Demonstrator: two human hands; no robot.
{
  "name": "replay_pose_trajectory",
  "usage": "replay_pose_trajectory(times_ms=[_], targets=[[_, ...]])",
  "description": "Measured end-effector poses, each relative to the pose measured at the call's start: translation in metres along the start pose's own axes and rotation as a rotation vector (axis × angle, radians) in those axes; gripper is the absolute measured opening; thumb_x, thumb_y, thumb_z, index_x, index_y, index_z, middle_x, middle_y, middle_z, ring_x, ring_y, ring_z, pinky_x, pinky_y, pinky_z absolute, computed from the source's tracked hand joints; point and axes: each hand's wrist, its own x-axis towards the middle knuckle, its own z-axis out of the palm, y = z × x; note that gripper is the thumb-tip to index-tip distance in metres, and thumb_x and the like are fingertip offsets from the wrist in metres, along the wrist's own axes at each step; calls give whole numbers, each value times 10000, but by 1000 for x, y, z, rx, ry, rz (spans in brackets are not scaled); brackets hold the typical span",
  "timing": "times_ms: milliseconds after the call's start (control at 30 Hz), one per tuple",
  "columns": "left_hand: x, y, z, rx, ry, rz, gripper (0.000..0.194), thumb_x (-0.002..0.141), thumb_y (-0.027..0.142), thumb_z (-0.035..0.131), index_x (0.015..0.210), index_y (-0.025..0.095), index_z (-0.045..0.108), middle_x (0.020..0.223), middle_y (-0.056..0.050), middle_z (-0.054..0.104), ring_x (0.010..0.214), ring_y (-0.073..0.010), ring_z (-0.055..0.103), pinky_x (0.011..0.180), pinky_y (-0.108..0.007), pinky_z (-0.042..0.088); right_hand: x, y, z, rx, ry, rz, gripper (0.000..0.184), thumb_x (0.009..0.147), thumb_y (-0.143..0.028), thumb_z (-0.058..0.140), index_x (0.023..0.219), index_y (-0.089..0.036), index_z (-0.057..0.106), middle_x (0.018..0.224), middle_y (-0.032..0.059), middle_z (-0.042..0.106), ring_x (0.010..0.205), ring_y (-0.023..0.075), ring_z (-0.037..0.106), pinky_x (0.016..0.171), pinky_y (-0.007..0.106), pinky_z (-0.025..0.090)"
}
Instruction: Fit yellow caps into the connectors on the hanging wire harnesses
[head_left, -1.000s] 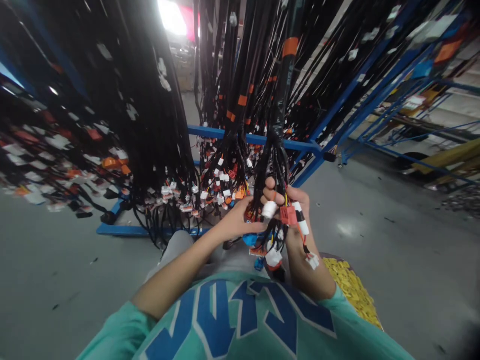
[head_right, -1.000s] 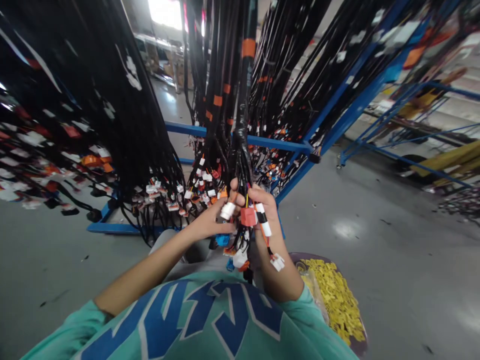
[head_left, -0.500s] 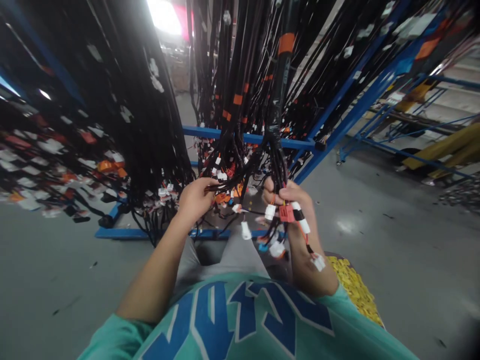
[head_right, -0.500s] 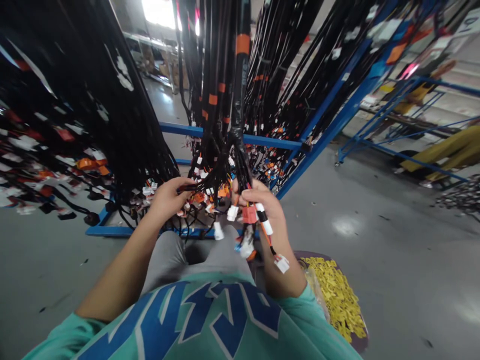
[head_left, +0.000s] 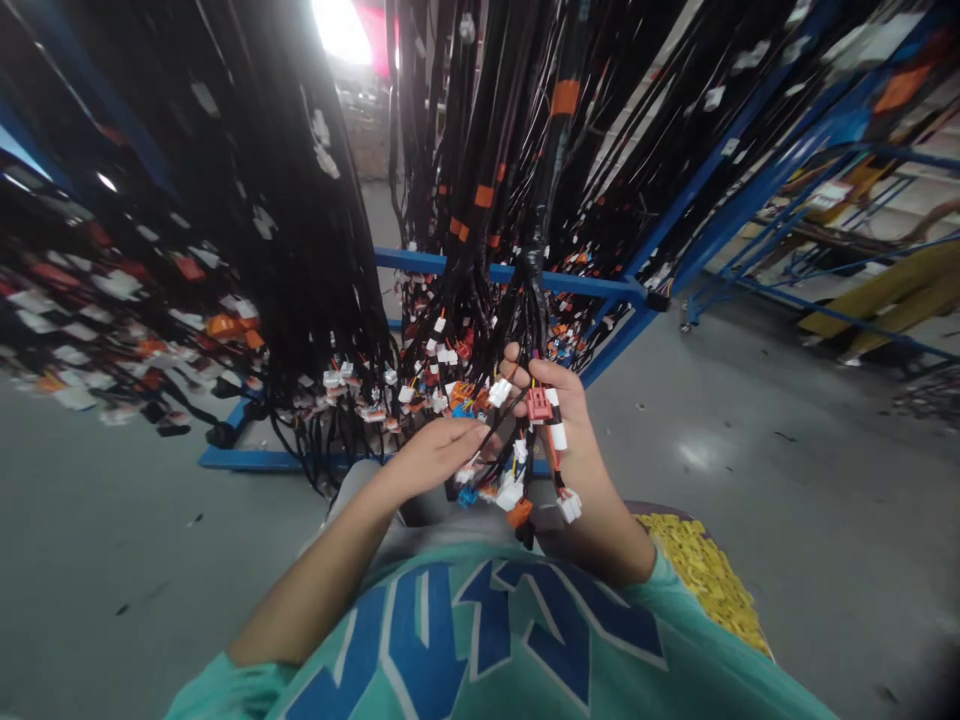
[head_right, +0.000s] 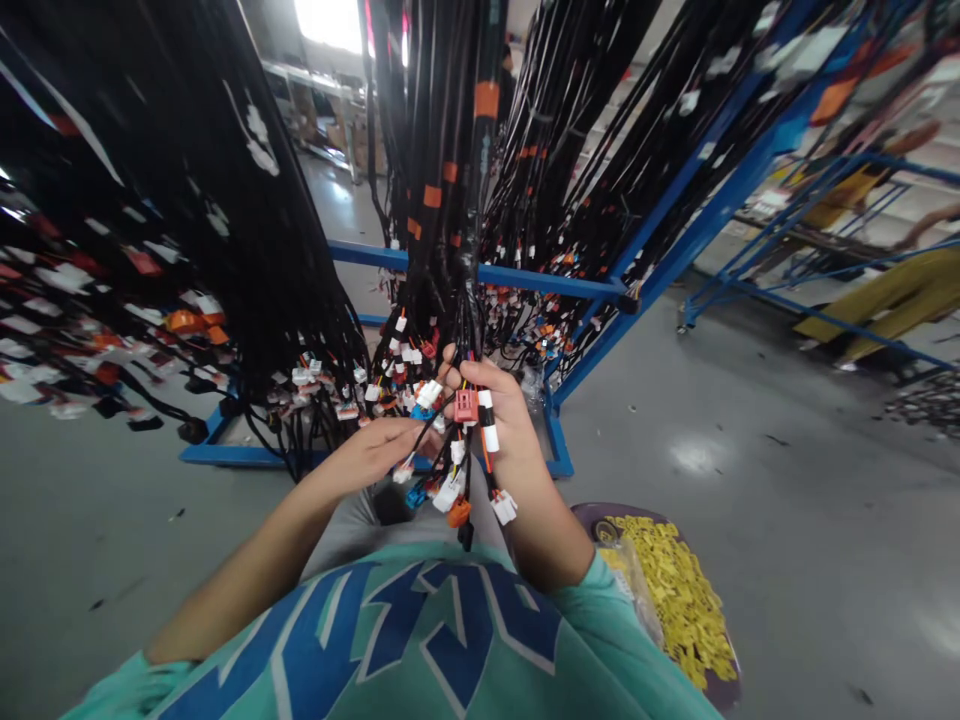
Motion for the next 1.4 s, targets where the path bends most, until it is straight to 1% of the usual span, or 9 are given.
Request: replay_pose_trajectory(times_ms=[133, 200, 367, 500, 667, 933, 1033, 1200, 1400], targets=[[3, 1, -1, -495, 137, -172, 297, 736, 389, 647, 927, 163, 619, 867, -42, 640, 769, -146, 610, 726, -282, 487, 0, -5, 6, 197, 73, 61, 95, 766, -302, 551, 825, -228, 546, 584, -96, 535, 401, 32, 481, 413, 153, 428], [7, 9, -5, -640, 128, -197, 288, 704, 355, 687, 906, 161, 623, 851, -43, 647, 783, -154, 618, 730, -293, 498, 2, -7, 6, 201, 60, 100, 86, 793, -308, 540, 817, -225, 545, 575, -97, 543, 400, 39, 490, 406, 158, 430], [27, 34, -13, -878, 116, -287, 312, 824, 428, 528, 769, 134, 615, 702, -43, 632, 676, -147, 616, 617, -277, 511, 8, -10, 0, 178, -11, 91, 131, 791, -322, 586, 850, -207, 568, 606, -68, 592, 443, 54, 534, 434, 161, 477], [44, 46, -2, -1042, 219, -407, 271, 890, 354, 418, 864, 169, 615, 585, 13, 602, 463, -105, 561, 461, -219, 450, 10, -8, -3, 123, -8, 80, 176, 821, -354, 550, 854, -184, 582, 631, -34, 624, 502, 82, 589, 504, 203, 530], [52, 54, 14, -1264, 217, -429, 287, 889, 346, 451, 721, 156, 585, 432, 57, 506, 335, -75, 489, 363, -166, 364, 11, -4, 1, -64, 50, -60, 250, 781, -437, 581, 808, -188, 576, 739, 29, 660, 700, 158, 655, 648, 302, 571], [47, 64, 19, -1218, 56, -469, 461, 911, 421, 323, 864, 101, 652, 577, -53, 637, 572, -175, 641, 614, -307, 533, 9, -8, 1, -567, 251, -517, 391, 699, -473, 676, 979, -231, 547, 1005, 28, 644, 938, 171, 606, 859, 341, 494], [47, 65, 20, -1199, 53, -471, 391, 891, 363, 375, 762, 106, 640, 541, -43, 618, 537, -163, 625, 619, -309, 536, 3, -15, -1, -709, 265, -566, 368, 720, -486, 656, 965, -227, 565, 987, 30, 644, 917, 175, 600, 863, 355, 472], [48, 63, 20, -1081, 72, -470, 302, 839, 260, 443, 602, 120, 568, 452, -17, 560, 380, -121, 530, 452, -244, 478, -3, -21, -4, -821, 280, -587, 308, 751, -457, 628, 955, -229, 591, 893, 20, 635, 863, 179, 591, 823, 359, 468], [52, 62, 22, -1017, 1, -461, 269, 855, 271, 440, 759, 111, 635, 509, -26, 591, 451, -138, 577, 538, -285, 519, -24, -13, -1, -763, 565, -709, 303, 795, -502, 549, 1012, -291, 566, 982, 24, 599, 928, 195, 574, 803, 368, 478]])
